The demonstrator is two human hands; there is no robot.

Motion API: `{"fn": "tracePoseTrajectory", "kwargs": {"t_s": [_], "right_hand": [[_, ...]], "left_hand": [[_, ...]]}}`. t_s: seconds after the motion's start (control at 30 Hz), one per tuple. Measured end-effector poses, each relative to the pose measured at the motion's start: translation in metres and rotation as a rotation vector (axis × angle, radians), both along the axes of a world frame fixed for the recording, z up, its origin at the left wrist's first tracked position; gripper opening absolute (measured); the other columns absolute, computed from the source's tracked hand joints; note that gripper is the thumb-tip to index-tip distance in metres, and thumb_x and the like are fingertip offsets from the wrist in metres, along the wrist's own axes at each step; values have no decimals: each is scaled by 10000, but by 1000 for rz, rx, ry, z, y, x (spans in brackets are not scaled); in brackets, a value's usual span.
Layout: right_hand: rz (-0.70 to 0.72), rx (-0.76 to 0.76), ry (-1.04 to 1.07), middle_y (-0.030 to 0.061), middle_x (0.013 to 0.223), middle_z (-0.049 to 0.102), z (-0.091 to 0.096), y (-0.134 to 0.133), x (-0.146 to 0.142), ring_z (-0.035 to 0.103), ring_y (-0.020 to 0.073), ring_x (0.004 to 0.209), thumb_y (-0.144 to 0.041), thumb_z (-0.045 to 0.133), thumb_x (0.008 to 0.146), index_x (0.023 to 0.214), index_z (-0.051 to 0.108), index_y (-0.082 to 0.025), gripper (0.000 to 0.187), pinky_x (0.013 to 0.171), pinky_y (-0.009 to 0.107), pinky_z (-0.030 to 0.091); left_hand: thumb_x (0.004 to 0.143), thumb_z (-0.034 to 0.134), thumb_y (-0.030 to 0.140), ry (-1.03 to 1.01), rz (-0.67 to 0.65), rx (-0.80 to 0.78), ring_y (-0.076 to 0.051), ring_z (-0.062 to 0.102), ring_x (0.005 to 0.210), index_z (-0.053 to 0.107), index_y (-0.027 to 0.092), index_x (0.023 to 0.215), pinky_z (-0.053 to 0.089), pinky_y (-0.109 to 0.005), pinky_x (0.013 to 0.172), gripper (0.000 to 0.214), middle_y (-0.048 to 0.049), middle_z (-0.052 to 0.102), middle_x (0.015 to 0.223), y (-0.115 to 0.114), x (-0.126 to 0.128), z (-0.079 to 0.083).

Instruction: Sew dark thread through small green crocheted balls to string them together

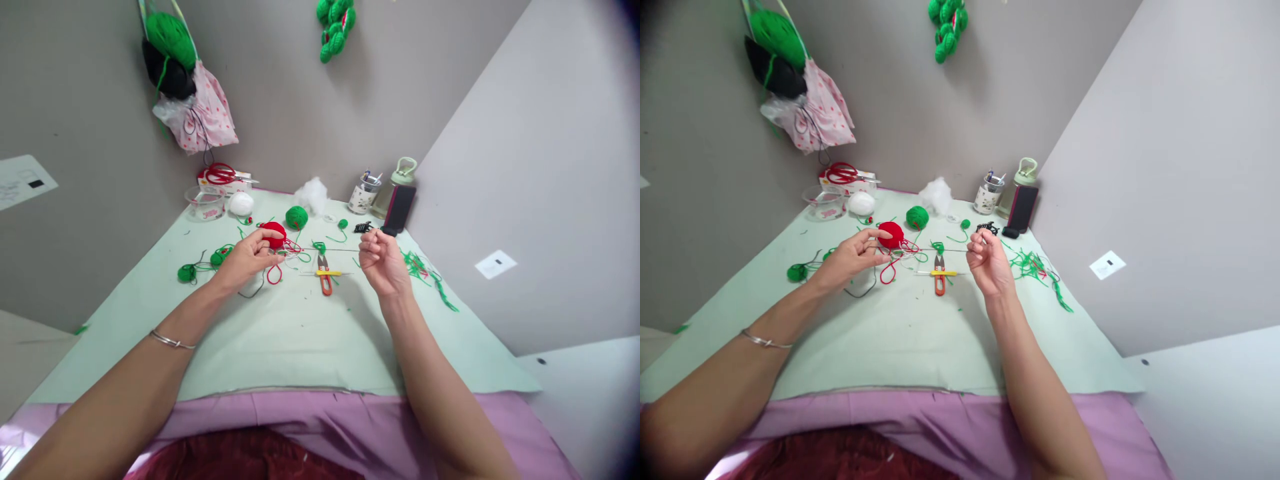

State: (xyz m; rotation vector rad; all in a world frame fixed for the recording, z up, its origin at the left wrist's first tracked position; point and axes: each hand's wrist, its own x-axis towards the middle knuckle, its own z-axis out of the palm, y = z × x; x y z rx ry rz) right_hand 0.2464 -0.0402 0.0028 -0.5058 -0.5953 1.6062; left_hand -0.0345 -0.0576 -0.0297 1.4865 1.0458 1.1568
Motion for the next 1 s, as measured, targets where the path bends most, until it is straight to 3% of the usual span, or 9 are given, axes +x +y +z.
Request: {"fn": "tracePoseTrajectory", "kwargs": {"t_s": [0.17, 0.3, 0.47, 0.57, 0.67, 0.8, 1.0], "right_hand": [[-2, 33, -146, -87, 645, 486, -2, 7, 12, 329, 2, 413, -164, 727, 775, 777, 535, -195, 194, 351, 88, 329], [-110, 94, -398, -62, 671, 526, -7, 12, 22, 317, 32, 448, -264, 782, 717, 843, 641, -208, 197, 376, 157, 298], [-194, 298, -1017, 8, 833, 688, -10, 8, 28, 418, 101, 590, -335, 789, 732, 950, 763, -230, 244, 549, 260, 385], [-193, 490, -1333, 13, 800, 697, -13, 5, 26, 452, 148, 665, -330, 799, 748, 844, 798, -256, 121, 646, 305, 407], [-262, 595, -1407, 23, 790, 694, -15, 6, 26, 513, 194, 784, -314, 778, 789, 731, 788, -288, 64, 752, 337, 429], [-367, 577, -1358, 36, 973, 716, -16, 12, 35, 555, 236, 994, -290, 805, 751, 711, 768, -290, 55, 902, 389, 432], [-559, 522, -1453, 62, 1025, 705, -22, 23, 57, 558, 256, 1018, -303, 719, 793, 736, 744, -257, 77, 857, 400, 450]], "left_hand": [[789, 713, 231, 27, -47, 4, -107, 244, 573, 610, 203, 1171, 216, -257, 569, 397, 75, 249, 656, 1, -7, 0], [791, 700, 229, 35, -19, -8, -105, 239, 573, 631, 198, 1125, 210, -256, 573, 342, 73, 249, 652, 1, -8, 1], [762, 714, 233, -14, 13, -16, -96, 236, 548, 649, 191, 1072, 224, -244, 561, 319, 84, 246, 626, 2, -10, 3], [737, 733, 237, -49, 48, -22, -92, 233, 532, 662, 191, 1031, 242, -233, 549, 306, 90, 250, 612, 2, -11, 5], [712, 753, 232, -81, 68, -28, -87, 234, 517, 679, 191, 993, 259, -224, 538, 294, 93, 262, 597, 2, -11, 6], [697, 785, 251, -79, 101, -21, -85, 233, 502, 711, 197, 928, 246, -220, 517, 248, 94, 259, 563, 0, -11, 10], [726, 786, 315, 54, 236, 50, -90, 282, 513, 755, 181, 749, 203, -238, 502, 140, 44, 413, 529, 0, -12, 13]]}}
